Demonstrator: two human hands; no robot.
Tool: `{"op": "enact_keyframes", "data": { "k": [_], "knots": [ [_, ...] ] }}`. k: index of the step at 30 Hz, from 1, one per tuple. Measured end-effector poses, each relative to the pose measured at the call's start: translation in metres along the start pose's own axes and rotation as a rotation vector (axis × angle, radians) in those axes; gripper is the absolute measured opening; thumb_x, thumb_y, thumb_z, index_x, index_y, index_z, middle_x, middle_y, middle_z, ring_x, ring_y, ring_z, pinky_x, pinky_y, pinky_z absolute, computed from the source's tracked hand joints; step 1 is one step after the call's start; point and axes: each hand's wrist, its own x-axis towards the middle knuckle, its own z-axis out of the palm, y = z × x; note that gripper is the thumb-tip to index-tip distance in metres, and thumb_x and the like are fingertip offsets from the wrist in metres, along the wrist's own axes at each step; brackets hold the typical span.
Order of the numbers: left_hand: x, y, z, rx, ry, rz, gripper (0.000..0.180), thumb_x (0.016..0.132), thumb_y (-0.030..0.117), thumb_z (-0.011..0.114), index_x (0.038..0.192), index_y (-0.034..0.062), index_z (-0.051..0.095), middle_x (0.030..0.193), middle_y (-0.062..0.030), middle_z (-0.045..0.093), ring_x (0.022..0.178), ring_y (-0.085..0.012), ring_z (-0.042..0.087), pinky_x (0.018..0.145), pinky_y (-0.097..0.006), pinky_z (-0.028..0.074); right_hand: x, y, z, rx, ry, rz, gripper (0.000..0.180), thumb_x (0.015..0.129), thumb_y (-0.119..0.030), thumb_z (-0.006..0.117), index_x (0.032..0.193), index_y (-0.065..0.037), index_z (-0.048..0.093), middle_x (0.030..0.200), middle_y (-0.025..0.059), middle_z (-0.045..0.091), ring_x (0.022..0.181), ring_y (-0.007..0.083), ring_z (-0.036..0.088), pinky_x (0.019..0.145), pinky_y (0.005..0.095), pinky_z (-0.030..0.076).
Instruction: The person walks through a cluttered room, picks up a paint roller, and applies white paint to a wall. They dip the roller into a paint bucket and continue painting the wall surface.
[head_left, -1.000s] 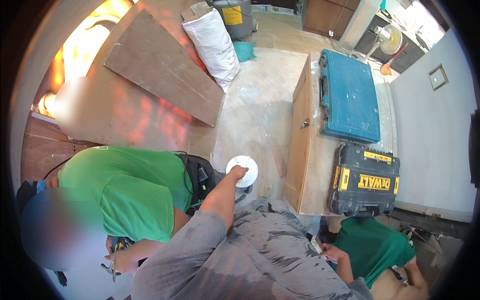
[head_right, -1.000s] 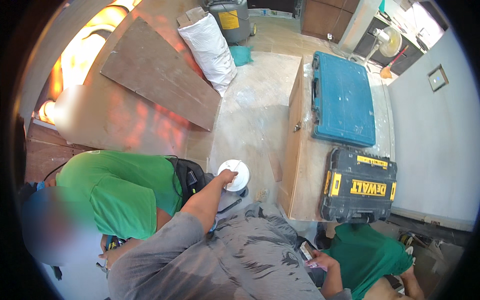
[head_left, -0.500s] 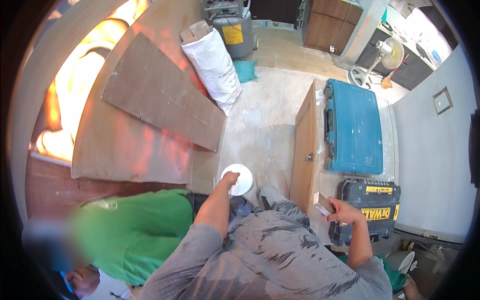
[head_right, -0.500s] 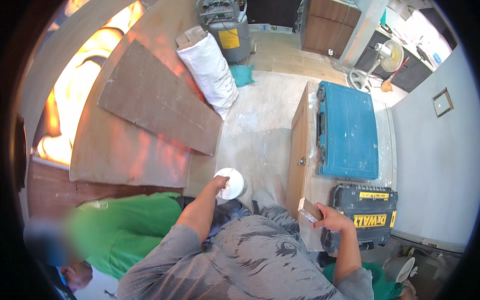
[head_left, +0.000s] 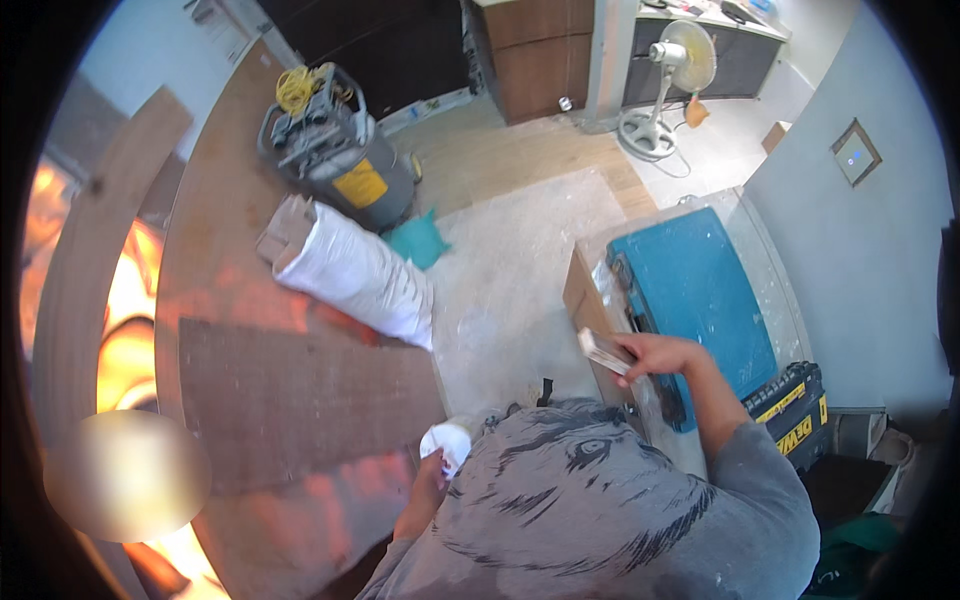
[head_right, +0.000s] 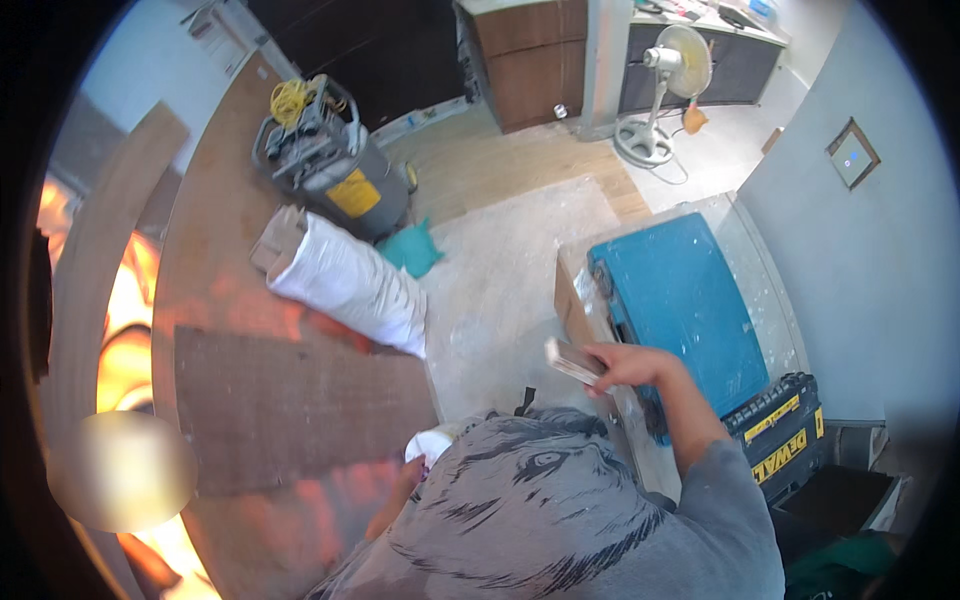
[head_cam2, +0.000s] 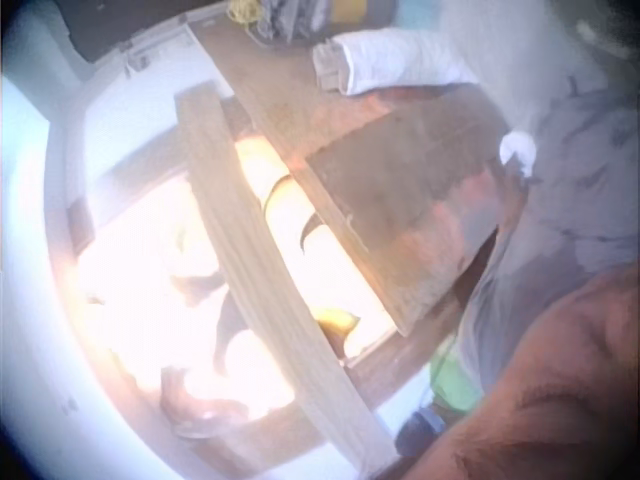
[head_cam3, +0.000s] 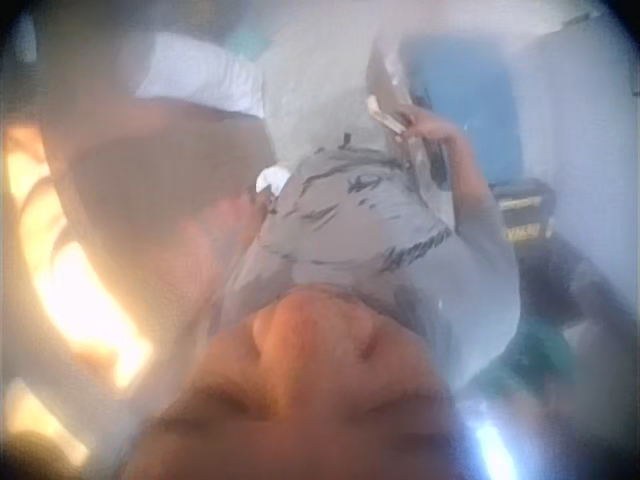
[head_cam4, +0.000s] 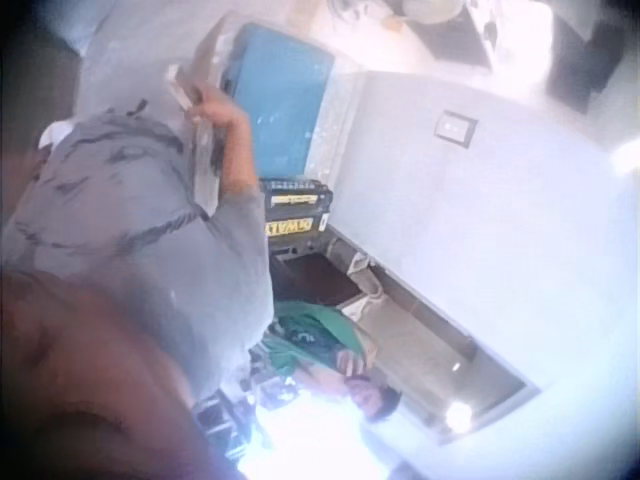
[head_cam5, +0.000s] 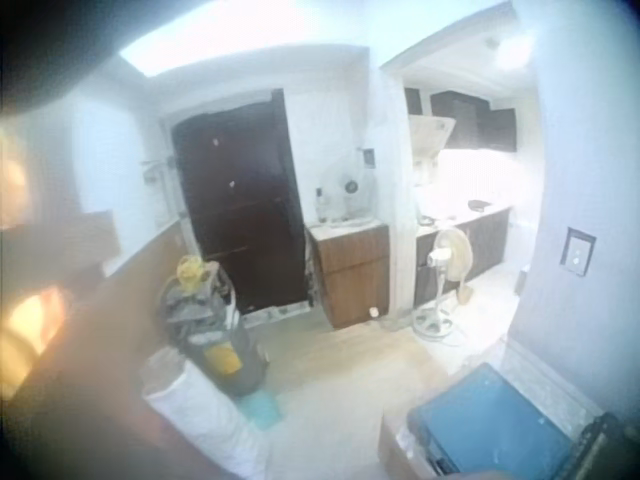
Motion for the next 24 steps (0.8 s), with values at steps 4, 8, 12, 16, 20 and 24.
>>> {"op": "enact_keyframes", "data": {
  "k": [4, 8, 12, 16, 20, 24],
  "knots": [
    [0.027, 0.076, -0.052, 0.113, -0.007, 0.038, 0.036, 0.097, 0.031, 0.061, 0.116, 0.0010, 0.065, 0.093, -0.0122, 0.065, 0.076, -0.0209, 0.058, 0.071, -0.042, 0.048, 0.116, -0.080, -0.054, 0.025, 0.091, -0.221, 0.053, 0.079, -0.017, 0.081, 0.121, -0.001, 0.053, 0.103, 0.0057, 0.063, 0.096, 0.0143, 0.057, 0.088, 0.0298, 0.046],
    [0.076, 0.173, -0.092, 0.236, -0.036, 0.067, 0.035, 0.097, 0.031, 0.062, 0.115, 0.0010, 0.065, 0.094, -0.0127, 0.065, 0.077, -0.0212, 0.059, 0.072, -0.042, 0.048, 0.232, -0.112, -0.075, 0.265, 0.121, -0.348, 0.062, 0.079, -0.027, 0.083, 0.126, 0.000, 0.052, 0.109, 0.0102, 0.062, 0.102, 0.0180, 0.057, 0.089, 0.0320, 0.045],
    [0.130, 0.312, -0.135, 0.365, -0.064, 0.125, 0.034, 0.096, 0.030, 0.062, 0.113, 0.0009, 0.065, 0.095, -0.0132, 0.065, 0.077, -0.0214, 0.059, 0.073, -0.043, 0.048, 0.306, -0.111, -0.113, 0.360, 0.106, -0.177, 0.064, 0.079, -0.032, 0.083, 0.126, 0.000, 0.053, 0.111, 0.0135, 0.062, 0.105, 0.0204, 0.058, 0.090, 0.0330, 0.045],
    [0.161, 0.453, -0.165, 0.445, -0.069, 0.196, 0.033, 0.096, 0.030, 0.063, 0.111, 0.0008, 0.066, 0.095, -0.0136, 0.065, 0.078, -0.0217, 0.059, 0.073, -0.043, 0.048, 0.325, -0.105, -0.174, 0.268, 0.422, -0.087, 0.058, 0.080, -0.030, 0.082, 0.122, 0.000, 0.055, 0.108, 0.0114, 0.062, 0.100, 0.0187, 0.059, 0.087, 0.0315, 0.045],
    [0.183, 0.593, -0.170, 0.567, -0.090, 0.265, 0.032, 0.095, 0.030, 0.063, 0.110, 0.0007, 0.066, 0.096, -0.0141, 0.065, 0.079, -0.0220, 0.060, 0.074, -0.043, 0.049, 0.316, -0.071, -0.236, 0.497, 0.774, 0.028, 0.054, 0.081, -0.030, 0.080, 0.120, -0.001, 0.055, 0.100, 0.0097, 0.064, 0.094, 0.0181, 0.061, 0.085, 0.0314, 0.046],
    [0.212, 0.710, -0.146, 0.724, -0.138, 0.296, 0.032, 0.095, 0.029, 0.064, 0.108, 0.0006, 0.066, 0.097, -0.0145, 0.065, 0.079, -0.0222, 0.060, 0.074, -0.044, 0.049, 0.296, -0.002, -0.276, 0.637, 1.016, 0.140, 0.052, 0.082, -0.030, 0.080, 0.118, -0.001, 0.056, 0.095, 0.0091, 0.065, 0.092, 0.0191, 0.062, 0.085, 0.0324, 0.046]
  ]
}}
